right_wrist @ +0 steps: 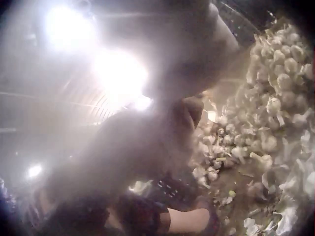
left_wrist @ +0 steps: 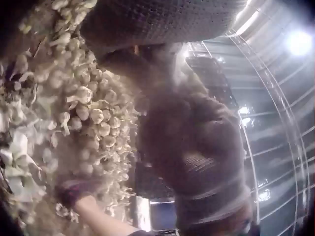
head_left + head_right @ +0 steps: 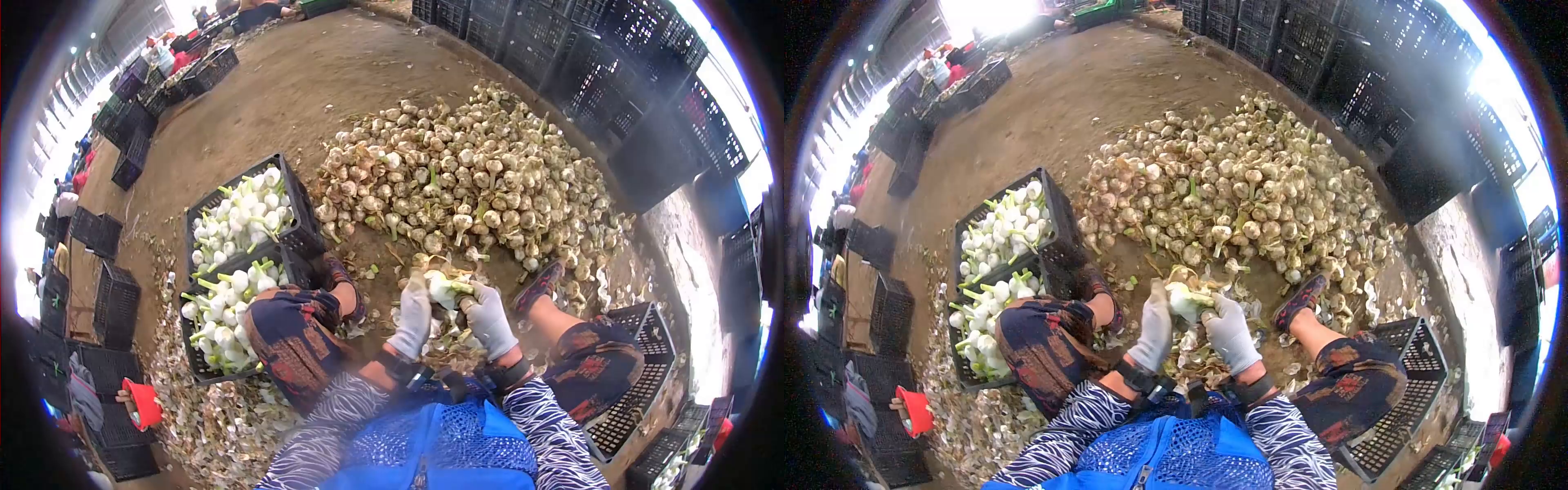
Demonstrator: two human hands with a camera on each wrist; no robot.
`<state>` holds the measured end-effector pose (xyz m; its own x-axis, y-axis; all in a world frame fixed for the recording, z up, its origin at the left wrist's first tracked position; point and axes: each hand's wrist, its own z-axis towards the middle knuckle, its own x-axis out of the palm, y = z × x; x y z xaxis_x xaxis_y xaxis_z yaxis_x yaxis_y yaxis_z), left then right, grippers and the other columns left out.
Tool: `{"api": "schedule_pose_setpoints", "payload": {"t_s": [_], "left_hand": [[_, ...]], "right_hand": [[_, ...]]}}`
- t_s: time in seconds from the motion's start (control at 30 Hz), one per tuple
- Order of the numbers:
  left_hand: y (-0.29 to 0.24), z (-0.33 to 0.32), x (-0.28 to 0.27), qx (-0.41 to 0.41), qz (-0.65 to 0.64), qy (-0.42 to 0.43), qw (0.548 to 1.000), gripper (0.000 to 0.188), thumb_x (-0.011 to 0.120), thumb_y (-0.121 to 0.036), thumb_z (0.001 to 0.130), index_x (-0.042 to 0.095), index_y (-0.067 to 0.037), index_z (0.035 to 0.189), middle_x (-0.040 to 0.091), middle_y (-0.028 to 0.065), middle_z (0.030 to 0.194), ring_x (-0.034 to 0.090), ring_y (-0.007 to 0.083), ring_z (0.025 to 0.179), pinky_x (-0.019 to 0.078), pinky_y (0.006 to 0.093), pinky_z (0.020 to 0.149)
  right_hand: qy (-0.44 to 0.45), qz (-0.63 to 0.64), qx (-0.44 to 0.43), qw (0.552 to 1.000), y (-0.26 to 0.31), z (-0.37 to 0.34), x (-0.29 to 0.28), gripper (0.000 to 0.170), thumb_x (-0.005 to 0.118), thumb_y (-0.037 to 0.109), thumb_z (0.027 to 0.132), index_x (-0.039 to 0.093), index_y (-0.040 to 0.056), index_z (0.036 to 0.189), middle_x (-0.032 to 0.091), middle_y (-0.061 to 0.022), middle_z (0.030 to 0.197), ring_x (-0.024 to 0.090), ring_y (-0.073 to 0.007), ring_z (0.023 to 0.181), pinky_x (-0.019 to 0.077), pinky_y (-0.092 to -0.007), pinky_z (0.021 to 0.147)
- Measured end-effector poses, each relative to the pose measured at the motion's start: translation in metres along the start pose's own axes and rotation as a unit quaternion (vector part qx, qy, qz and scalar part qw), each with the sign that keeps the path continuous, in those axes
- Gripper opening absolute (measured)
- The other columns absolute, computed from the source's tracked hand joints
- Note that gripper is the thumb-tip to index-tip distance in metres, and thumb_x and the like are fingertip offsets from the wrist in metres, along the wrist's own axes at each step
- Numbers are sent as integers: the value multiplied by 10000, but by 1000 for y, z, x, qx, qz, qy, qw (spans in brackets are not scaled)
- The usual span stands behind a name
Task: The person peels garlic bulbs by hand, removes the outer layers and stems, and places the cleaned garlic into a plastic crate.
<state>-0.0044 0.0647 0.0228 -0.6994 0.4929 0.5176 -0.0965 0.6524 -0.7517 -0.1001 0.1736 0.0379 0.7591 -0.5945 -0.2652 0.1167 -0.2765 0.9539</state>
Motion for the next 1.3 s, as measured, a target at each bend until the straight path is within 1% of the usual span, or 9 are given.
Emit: {"api": "schedule_pose_setpoints", "payload": {"t_s": [0.1,0.17,0.27,0.37,0.57,0.77,0.9,1.1,1.3], "left_hand": [[13,6,2,139,86,-42,986,355,481,-321,982,517,-16,1159,641,49,910,629,138,717,508,258,560],[15,12,-2,11,-13,-21,1000,405,464,-448,961,560,-73,1083,629,32,755,576,118,536,462,237,462],[1,0,5,-205,-163,53,964,467,449,-540,934,619,-106,965,607,17,638,483,113,379,305,205,295],[-3,-8,6,-188,-105,65,974,478,462,-567,923,628,-119,940,609,14,632,473,103,384,253,206,295],[0,-10,10,-225,-102,67,967,376,566,-488,905,610,-120,962,627,-6,716,512,81,451,326,179,347],[8,-5,-12,-239,-80,214,944,425,543,-488,914,604,-73,981,646,36,745,534,85,437,345,178,323],[17,-11,-15,-251,-49,266,930,532,482,-560,916,619,-47,957,627,41,690,441,70,378,278,200,311],[-3,-9,-1,-205,-3,180,962,510,478,-575,913,626,-87,923,588,-19,648,418,59,365,270,205,310],[-5,-12,13,-146,-43,113,982,302,487,-343,966,599,-81,1068,655,28,860,602,105,618,479,220,515]], "right_hand": [[-62,-143,-109,982,-7,-6,3,230,511,18,772,615,-10,976,624,-219,870,614,-378,823,475,-377,711],[-77,-261,-158,949,4,-10,3,226,508,7,766,616,-11,964,626,-219,882,614,-358,836,478,-360,740],[-93,204,6,974,-29,6,4,270,478,-34,833,638,-4,1049,663,-51,902,607,-131,821,482,-258,725],[-44,408,107,905,-33,1,-4,253,480,-9,883,636,-26,1081,650,-6,938,581,-72,793,471,-212,710],[-126,105,28,986,-22,9,-17,244,458,-6,861,637,-35,1025,659,-66,833,573,-103,728,454,-237,652],[-170,-155,-17,973,-32,31,-16,320,504,77,770,618,23,1064,641,-235,993,594,-413,959,469,-424,838],[-114,-239,39,964,-48,43,-39,385,531,83,805,573,36,1185,639,-221,998,627,-357,937,477,-411,818],[130,394,128,901,2,-11,-57,468,604,91,861,470,0,1301,633,-52,968,627,-109,750,520,-232,598],[2,263,85,961,-7,-15,-32,257,682,95,835,622,1,1067,644,-21,866,605,-88,743,488,-230,606]]}}
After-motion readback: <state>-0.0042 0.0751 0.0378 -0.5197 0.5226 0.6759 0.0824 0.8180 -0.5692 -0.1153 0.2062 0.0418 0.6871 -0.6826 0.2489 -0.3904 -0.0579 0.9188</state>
